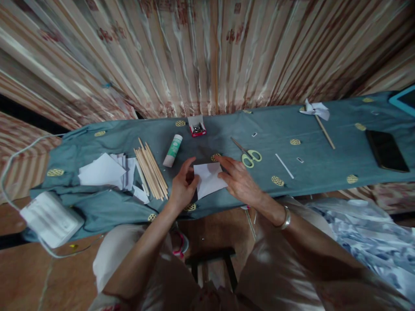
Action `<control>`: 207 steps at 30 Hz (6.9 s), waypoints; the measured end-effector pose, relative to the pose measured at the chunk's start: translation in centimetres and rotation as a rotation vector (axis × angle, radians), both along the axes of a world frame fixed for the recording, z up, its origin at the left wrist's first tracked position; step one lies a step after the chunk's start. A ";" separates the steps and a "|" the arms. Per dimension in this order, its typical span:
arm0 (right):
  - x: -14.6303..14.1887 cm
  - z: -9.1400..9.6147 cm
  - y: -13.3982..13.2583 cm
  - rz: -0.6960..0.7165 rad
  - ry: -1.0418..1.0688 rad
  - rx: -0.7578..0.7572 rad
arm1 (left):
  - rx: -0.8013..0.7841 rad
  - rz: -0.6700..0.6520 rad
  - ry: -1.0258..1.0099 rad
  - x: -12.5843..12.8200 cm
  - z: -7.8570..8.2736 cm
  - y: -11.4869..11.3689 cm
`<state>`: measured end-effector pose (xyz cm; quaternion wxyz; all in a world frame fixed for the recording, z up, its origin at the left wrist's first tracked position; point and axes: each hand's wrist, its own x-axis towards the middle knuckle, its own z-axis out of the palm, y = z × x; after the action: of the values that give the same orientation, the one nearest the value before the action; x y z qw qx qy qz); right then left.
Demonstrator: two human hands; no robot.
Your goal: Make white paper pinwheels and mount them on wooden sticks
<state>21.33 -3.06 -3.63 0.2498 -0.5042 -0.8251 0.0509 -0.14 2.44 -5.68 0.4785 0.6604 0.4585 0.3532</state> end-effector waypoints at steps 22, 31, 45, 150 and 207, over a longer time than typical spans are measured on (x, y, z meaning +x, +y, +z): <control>-1.6 0.7 -3.9 -0.036 -0.221 0.157 | 0.668 -0.287 0.433 -3.4 0.3 -3.9; -1.0 0.0 -4.6 0.080 -0.089 0.041 | 0.795 -0.181 0.562 -3.1 1.5 -3.9; -0.9 0.4 -3.9 -0.155 0.341 -0.258 | 0.444 -0.238 0.369 -2.9 1.2 -3.6; -1.7 0.3 -2.6 -0.293 0.199 -0.329 | 0.741 -0.478 0.748 -0.6 -0.7 -8.3; -0.6 0.7 -1.6 -0.160 0.460 -0.296 | 0.073 0.084 0.039 -2.1 0.7 -5.3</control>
<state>20.75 -4.71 -2.91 0.3575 -0.5737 -0.6879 0.2643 -2.20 -2.86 -4.93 0.4298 0.6643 0.4817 0.3768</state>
